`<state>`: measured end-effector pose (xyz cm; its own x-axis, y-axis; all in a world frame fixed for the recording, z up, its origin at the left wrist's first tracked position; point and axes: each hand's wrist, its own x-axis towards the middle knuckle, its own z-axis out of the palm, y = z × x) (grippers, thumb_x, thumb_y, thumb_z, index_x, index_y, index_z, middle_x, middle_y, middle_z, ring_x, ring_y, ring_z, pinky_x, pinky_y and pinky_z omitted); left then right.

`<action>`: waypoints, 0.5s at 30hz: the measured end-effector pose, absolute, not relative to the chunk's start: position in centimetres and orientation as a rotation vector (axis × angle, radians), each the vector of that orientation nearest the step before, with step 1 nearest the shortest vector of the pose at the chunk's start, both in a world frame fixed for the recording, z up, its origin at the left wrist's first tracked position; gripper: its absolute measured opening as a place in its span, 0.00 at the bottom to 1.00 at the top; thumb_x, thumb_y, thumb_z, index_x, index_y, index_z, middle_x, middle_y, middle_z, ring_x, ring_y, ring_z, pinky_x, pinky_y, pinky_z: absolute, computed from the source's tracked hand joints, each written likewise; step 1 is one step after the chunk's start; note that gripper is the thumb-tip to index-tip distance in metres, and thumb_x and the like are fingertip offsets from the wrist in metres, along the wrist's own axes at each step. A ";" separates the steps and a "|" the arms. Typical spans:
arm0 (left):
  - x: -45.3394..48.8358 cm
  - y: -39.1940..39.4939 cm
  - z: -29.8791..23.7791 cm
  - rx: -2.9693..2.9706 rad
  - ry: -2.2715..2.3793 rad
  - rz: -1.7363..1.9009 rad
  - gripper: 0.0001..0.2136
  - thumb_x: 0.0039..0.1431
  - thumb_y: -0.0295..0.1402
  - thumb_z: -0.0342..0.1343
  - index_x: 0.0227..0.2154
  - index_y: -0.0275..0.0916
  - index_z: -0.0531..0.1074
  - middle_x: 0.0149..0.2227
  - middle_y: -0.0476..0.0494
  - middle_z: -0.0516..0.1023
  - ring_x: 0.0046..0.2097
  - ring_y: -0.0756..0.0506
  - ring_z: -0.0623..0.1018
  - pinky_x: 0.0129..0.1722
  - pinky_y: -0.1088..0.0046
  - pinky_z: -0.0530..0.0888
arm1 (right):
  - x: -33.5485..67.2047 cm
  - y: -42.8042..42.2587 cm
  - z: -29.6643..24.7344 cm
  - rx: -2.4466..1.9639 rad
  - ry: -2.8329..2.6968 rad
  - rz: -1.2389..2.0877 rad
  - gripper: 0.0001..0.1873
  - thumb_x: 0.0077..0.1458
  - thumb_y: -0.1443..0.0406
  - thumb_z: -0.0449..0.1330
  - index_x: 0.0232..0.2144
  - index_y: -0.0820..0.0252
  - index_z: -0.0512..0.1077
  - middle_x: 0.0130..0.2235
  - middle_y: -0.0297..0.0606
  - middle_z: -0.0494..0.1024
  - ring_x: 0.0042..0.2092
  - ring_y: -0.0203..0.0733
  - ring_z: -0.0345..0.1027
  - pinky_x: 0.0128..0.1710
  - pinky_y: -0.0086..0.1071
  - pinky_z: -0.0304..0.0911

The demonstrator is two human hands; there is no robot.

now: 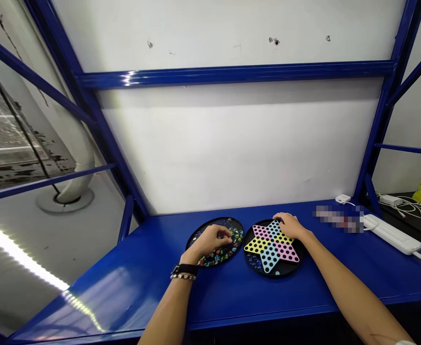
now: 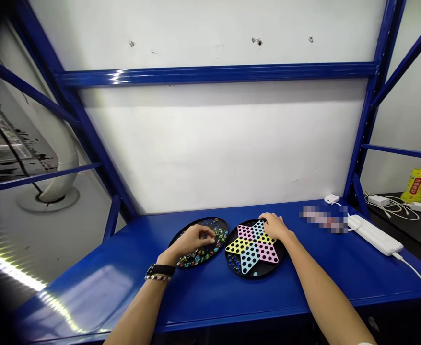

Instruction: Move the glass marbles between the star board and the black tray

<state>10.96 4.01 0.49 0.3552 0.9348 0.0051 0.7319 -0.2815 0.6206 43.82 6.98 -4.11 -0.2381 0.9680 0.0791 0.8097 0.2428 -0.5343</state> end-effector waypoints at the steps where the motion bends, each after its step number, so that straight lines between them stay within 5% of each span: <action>1: 11.1 4.1 0.6 2.123 1.471 0.597 0.17 0.52 0.48 0.58 0.34 0.39 0.79 0.32 0.44 0.81 0.31 0.44 0.77 0.30 0.71 0.70 | 43.8 7.0 -4.1 -1.627 -2.127 0.546 0.24 0.57 0.72 0.47 0.53 0.53 0.70 0.57 0.38 0.72 0.60 0.48 0.60 0.59 0.48 0.50; 6: 12.5 4.8 -0.1 2.238 1.496 0.861 0.15 0.59 0.43 0.52 0.41 0.40 0.78 0.40 0.43 0.81 0.39 0.43 0.78 0.39 0.69 0.72 | 43.8 7.2 -4.3 -1.638 -2.121 0.532 0.24 0.56 0.72 0.48 0.52 0.53 0.71 0.57 0.39 0.73 0.59 0.49 0.61 0.59 0.47 0.51; 15: 13.8 4.3 0.2 2.361 1.480 0.485 0.11 0.57 0.38 0.53 0.37 0.41 0.78 0.35 0.44 0.82 0.36 0.43 0.78 0.37 0.70 0.71 | 43.9 7.4 -4.4 -1.639 -2.129 0.539 0.24 0.56 0.72 0.48 0.52 0.52 0.70 0.57 0.38 0.73 0.59 0.48 0.61 0.58 0.47 0.51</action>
<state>13.85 4.26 0.18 0.4081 0.9053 0.1177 0.7996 -0.4167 0.4324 43.88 7.43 -4.43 -0.2338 0.9692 0.0778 0.8157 0.2391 -0.5268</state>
